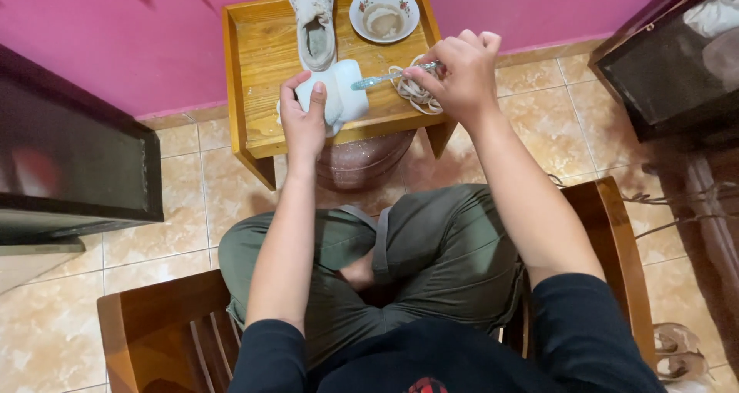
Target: Cleaning the sole of a white sneaker using a toothbrush and cleaning solution.
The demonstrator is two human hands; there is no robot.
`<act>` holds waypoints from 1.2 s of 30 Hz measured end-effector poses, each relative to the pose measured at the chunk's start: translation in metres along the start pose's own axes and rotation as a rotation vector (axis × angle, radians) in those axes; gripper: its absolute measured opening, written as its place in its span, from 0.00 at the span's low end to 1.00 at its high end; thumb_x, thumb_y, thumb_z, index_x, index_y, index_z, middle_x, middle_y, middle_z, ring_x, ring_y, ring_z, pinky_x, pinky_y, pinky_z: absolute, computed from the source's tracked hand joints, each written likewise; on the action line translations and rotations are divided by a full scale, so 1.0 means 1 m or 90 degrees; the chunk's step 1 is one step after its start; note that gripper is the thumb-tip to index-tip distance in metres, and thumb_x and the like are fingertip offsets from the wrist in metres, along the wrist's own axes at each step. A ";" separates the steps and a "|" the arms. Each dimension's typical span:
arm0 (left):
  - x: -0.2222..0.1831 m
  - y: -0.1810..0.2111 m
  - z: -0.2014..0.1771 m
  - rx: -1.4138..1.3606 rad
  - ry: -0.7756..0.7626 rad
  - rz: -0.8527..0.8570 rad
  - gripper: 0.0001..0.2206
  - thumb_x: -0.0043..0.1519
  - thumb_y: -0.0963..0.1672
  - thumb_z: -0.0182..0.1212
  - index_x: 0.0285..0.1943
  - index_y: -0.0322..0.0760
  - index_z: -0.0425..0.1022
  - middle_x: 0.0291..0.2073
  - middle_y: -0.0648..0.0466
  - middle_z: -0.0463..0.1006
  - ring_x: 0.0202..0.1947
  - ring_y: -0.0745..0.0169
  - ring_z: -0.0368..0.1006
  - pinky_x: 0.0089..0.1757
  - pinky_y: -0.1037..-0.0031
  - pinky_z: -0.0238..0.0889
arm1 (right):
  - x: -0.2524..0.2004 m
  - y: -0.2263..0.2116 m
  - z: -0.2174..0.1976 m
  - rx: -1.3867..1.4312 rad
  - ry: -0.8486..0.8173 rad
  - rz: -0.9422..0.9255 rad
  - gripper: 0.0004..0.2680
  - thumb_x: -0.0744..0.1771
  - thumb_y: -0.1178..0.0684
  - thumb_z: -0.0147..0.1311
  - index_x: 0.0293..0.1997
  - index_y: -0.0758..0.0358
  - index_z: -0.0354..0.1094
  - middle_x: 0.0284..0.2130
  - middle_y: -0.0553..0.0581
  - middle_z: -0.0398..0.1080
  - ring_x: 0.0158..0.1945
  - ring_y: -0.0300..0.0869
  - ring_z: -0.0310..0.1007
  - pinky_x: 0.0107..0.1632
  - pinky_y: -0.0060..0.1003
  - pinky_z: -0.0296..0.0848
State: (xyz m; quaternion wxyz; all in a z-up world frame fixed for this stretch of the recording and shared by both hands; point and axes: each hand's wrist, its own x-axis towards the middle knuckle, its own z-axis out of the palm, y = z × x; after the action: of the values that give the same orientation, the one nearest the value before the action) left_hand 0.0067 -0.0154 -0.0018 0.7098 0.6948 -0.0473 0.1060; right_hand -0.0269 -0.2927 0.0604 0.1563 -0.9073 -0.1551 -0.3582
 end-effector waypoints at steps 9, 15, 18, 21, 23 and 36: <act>-0.006 0.009 -0.005 0.017 -0.030 0.009 0.18 0.63 0.54 0.61 0.55 0.44 0.71 0.49 0.54 0.75 0.50 0.63 0.71 0.50 0.73 0.64 | 0.009 -0.014 0.000 0.087 -0.110 0.076 0.15 0.65 0.36 0.72 0.26 0.50 0.71 0.22 0.42 0.68 0.32 0.38 0.62 0.50 0.40 0.50; -0.004 0.015 -0.015 0.012 -0.036 -0.020 0.17 0.63 0.53 0.60 0.55 0.45 0.72 0.50 0.55 0.76 0.49 0.63 0.72 0.48 0.74 0.66 | -0.001 -0.003 0.014 0.116 -0.104 0.247 0.14 0.69 0.37 0.65 0.30 0.51 0.69 0.23 0.42 0.65 0.32 0.38 0.62 0.54 0.42 0.53; -0.005 0.000 -0.020 -0.006 0.001 -0.011 0.11 0.66 0.44 0.64 0.56 0.41 0.75 0.47 0.49 0.79 0.49 0.61 0.73 0.50 0.65 0.69 | -0.027 -0.017 0.051 0.224 -0.016 0.061 0.11 0.64 0.37 0.70 0.31 0.46 0.75 0.19 0.44 0.69 0.30 0.38 0.71 0.49 0.35 0.58; 0.005 -0.015 -0.030 -0.014 0.014 0.005 0.11 0.64 0.44 0.66 0.55 0.43 0.77 0.45 0.53 0.79 0.47 0.66 0.72 0.49 0.70 0.70 | -0.026 0.000 0.075 0.228 0.094 0.191 0.08 0.64 0.41 0.72 0.29 0.45 0.76 0.17 0.46 0.69 0.26 0.39 0.73 0.41 0.31 0.68; 0.005 -0.009 -0.035 -0.012 0.026 0.003 0.10 0.64 0.43 0.65 0.54 0.43 0.77 0.44 0.53 0.79 0.46 0.66 0.73 0.48 0.70 0.71 | -0.033 -0.021 0.081 0.286 0.101 0.199 0.06 0.64 0.45 0.68 0.29 0.48 0.76 0.19 0.49 0.70 0.27 0.42 0.74 0.40 0.32 0.69; 0.035 -0.045 -0.072 -0.044 0.185 0.046 0.10 0.66 0.42 0.64 0.56 0.43 0.76 0.47 0.49 0.78 0.46 0.61 0.74 0.41 0.75 0.75 | -0.089 -0.057 0.132 0.682 0.055 0.615 0.08 0.73 0.47 0.42 0.49 0.53 0.68 0.19 0.50 0.64 0.17 0.37 0.67 0.23 0.26 0.68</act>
State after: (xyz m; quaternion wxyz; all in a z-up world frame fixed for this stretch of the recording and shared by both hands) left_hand 0.0451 0.0583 -0.0399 0.7284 0.6449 0.0273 0.2297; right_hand -0.0319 -0.2041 -0.0832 0.7264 -0.6585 0.1157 -0.1594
